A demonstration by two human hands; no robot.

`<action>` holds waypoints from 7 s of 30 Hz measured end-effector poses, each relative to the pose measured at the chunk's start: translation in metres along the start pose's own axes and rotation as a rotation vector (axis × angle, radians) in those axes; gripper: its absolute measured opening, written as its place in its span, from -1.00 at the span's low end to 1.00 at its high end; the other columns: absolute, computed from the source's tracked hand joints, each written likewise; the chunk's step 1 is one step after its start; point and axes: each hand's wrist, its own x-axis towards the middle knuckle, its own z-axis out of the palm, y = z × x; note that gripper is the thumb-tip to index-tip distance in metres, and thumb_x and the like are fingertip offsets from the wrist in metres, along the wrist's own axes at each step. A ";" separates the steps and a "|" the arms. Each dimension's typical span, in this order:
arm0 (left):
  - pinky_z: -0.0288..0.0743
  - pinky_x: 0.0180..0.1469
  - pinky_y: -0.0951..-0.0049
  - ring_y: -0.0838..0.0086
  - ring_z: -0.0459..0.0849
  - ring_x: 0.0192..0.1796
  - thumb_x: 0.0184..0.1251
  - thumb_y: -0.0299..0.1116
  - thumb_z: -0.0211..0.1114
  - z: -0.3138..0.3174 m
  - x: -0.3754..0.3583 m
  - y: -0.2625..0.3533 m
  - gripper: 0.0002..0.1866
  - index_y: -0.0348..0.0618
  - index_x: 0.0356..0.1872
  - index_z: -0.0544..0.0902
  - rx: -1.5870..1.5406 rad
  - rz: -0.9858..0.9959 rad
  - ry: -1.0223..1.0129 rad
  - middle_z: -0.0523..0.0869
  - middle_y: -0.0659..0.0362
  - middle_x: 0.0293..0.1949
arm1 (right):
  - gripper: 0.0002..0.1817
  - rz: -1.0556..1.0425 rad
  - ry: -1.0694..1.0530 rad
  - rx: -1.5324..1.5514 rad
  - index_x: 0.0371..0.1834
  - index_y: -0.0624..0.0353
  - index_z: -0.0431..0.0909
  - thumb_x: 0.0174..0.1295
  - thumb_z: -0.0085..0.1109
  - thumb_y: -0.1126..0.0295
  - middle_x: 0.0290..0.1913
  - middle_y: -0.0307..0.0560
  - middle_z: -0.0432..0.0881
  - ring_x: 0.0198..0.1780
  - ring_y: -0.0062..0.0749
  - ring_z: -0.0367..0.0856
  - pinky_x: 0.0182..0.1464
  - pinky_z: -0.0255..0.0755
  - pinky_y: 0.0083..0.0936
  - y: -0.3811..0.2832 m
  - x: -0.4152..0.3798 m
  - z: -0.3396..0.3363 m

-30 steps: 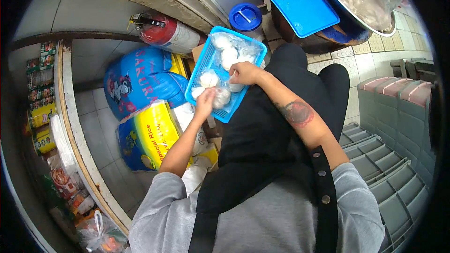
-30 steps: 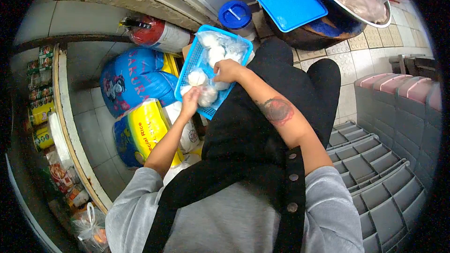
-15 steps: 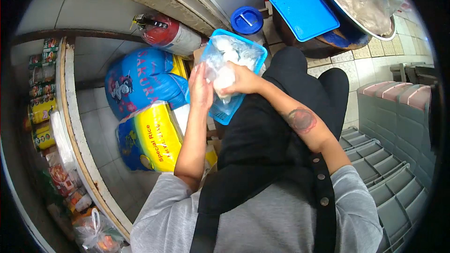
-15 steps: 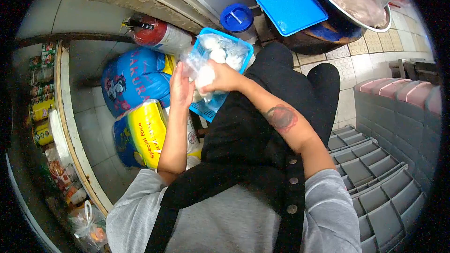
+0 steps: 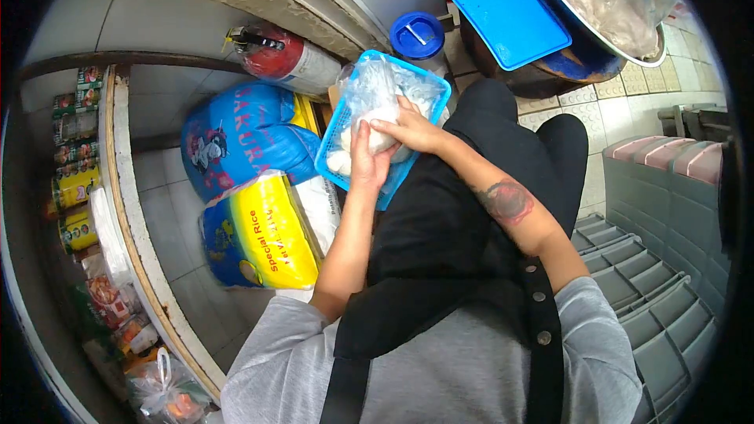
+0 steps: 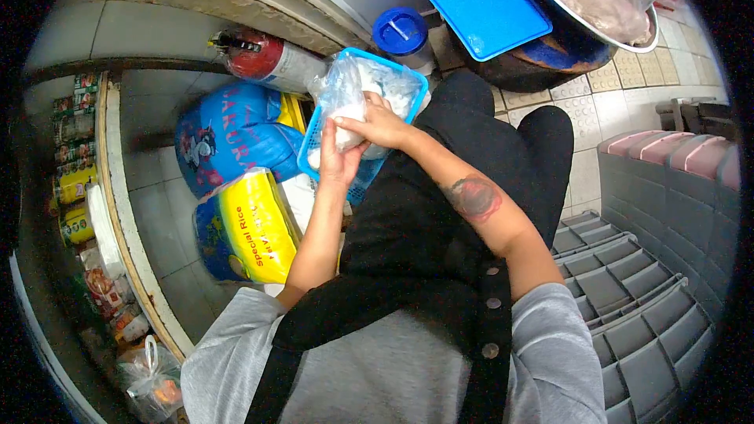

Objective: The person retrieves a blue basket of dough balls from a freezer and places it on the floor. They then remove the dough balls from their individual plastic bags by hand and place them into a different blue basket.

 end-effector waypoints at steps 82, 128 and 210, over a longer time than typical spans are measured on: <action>0.61 -0.34 0.31 0.36 0.63 -0.08 -0.03 -0.28 0.53 -0.014 0.057 0.063 -0.25 -0.11 0.21 0.34 0.883 -0.212 0.035 0.60 0.11 0.00 | -0.34 0.089 -0.033 0.122 -0.04 0.39 0.53 -0.10 0.41 0.07 -0.22 0.25 0.66 -0.14 -0.07 0.68 -0.06 0.51 -0.28 0.002 0.015 -0.008; 0.13 0.22 -0.29 -0.03 0.23 0.33 0.11 -0.36 0.24 -0.043 0.076 -0.012 -0.37 0.04 0.29 0.36 2.248 0.566 0.097 0.20 -0.07 0.36 | -0.62 0.832 0.527 0.273 -0.09 0.28 0.55 -0.03 0.03 0.43 0.02 0.40 0.51 0.17 0.20 0.40 0.25 0.25 -0.16 0.033 0.031 -0.022; 0.07 0.30 -0.35 -0.15 0.28 0.31 0.11 0.02 0.12 -0.013 -0.005 0.039 -0.29 -0.14 0.28 0.34 -0.421 -0.383 -0.094 0.37 -0.10 0.28 | -0.34 0.161 -0.404 0.981 0.27 0.26 0.30 0.01 0.23 0.51 0.25 0.03 0.37 0.24 -0.33 0.37 0.22 0.32 -0.39 -0.016 -0.002 -0.031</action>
